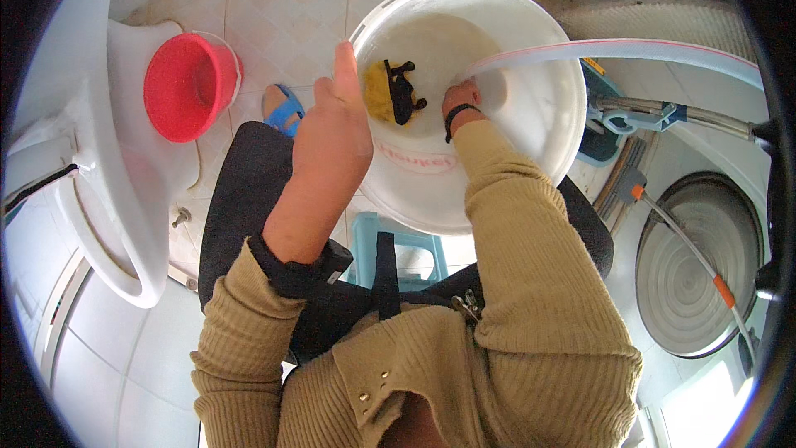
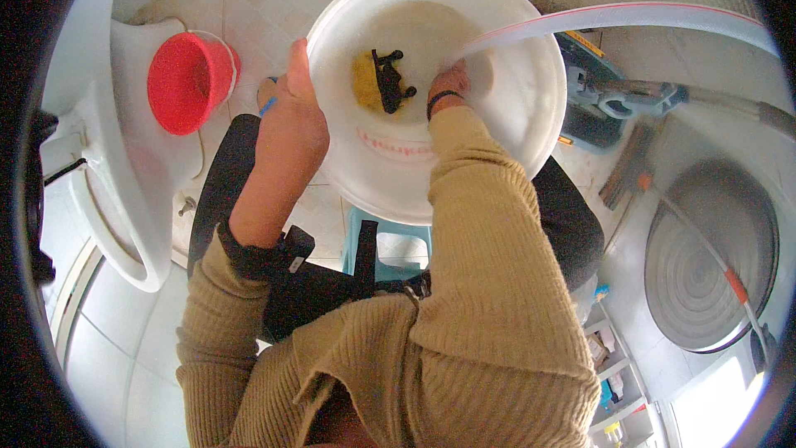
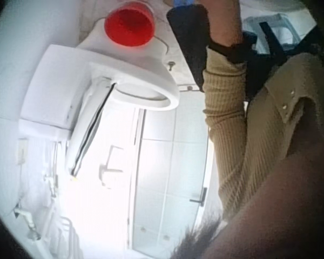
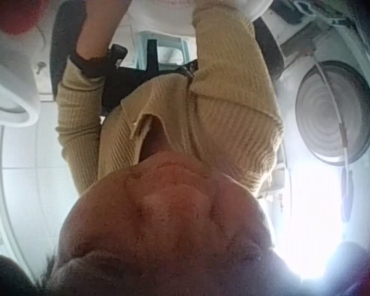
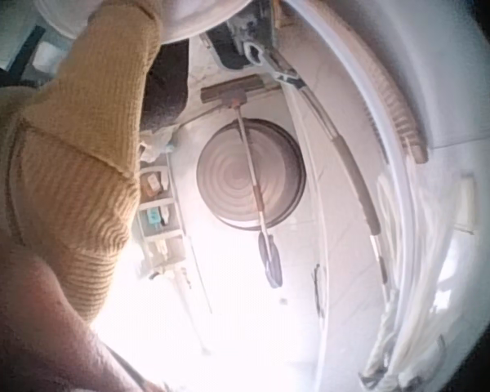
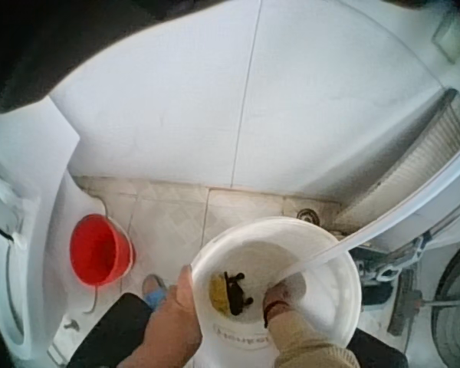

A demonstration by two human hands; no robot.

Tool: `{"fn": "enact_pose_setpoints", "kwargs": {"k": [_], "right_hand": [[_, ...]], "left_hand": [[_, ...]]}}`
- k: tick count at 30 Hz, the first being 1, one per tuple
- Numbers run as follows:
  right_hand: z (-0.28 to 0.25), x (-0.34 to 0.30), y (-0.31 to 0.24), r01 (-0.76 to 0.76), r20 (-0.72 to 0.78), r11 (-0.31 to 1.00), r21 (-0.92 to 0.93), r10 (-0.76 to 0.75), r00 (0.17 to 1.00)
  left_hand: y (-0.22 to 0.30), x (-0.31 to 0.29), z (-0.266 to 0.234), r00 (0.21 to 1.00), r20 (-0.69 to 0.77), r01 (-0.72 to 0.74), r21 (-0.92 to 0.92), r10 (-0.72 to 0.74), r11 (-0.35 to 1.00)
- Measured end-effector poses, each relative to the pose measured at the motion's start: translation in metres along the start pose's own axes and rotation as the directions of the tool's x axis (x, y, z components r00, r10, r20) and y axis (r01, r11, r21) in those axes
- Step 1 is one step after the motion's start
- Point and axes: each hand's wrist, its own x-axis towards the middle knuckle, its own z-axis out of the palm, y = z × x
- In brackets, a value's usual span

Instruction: The person scrubs a white bucket with a yellow cloth, pours the water into a toilet, refills the bucket with a hose, and then wipes the toilet rim with the cloth.

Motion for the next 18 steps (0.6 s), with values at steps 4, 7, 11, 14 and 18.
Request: {"fn": "enact_pose_setpoints", "kwargs": {"k": [4, 7, 11, 14, 18], "right_hand": [[0.002, -0.001, 0.002, 0.027, 0.098, 0.952, 0.305, -0.060, 0.993], [0.009, 0.012, -0.005, 0.078, 0.132, 0.845, 0.530, -0.173, 0.976], [0.024, 0.037, -0.006, 0.086, -0.017, 0.807, 0.584, -0.094, 0.995], [0.030, 0.043, 0.003, 0.140, -0.090, 0.868, 0.477, -0.110, 0.990], [0.037, 0.032, 0.013, 0.374, 0.037, 0.730, 0.572, -0.479, 0.877]], "left_hand": [[0.002, 0.001, -0.003, 1.000, 0.000, -0.003, -0.010, 0.003, 1.000], [0.004, 0.001, -0.004, 0.997, 0.069, 0.032, -0.016, -0.031, 0.999], [0.002, 0.000, -0.001, 0.997, 0.074, 0.036, -0.069, -0.031, 0.997], [-0.001, -0.001, 0.002, 1.000, 0.004, 0.004, -0.058, -0.003, 0.998], [-0.001, -0.003, 0.004, 1.000, -0.031, -0.007, -0.056, 0.005, 0.998]]}}
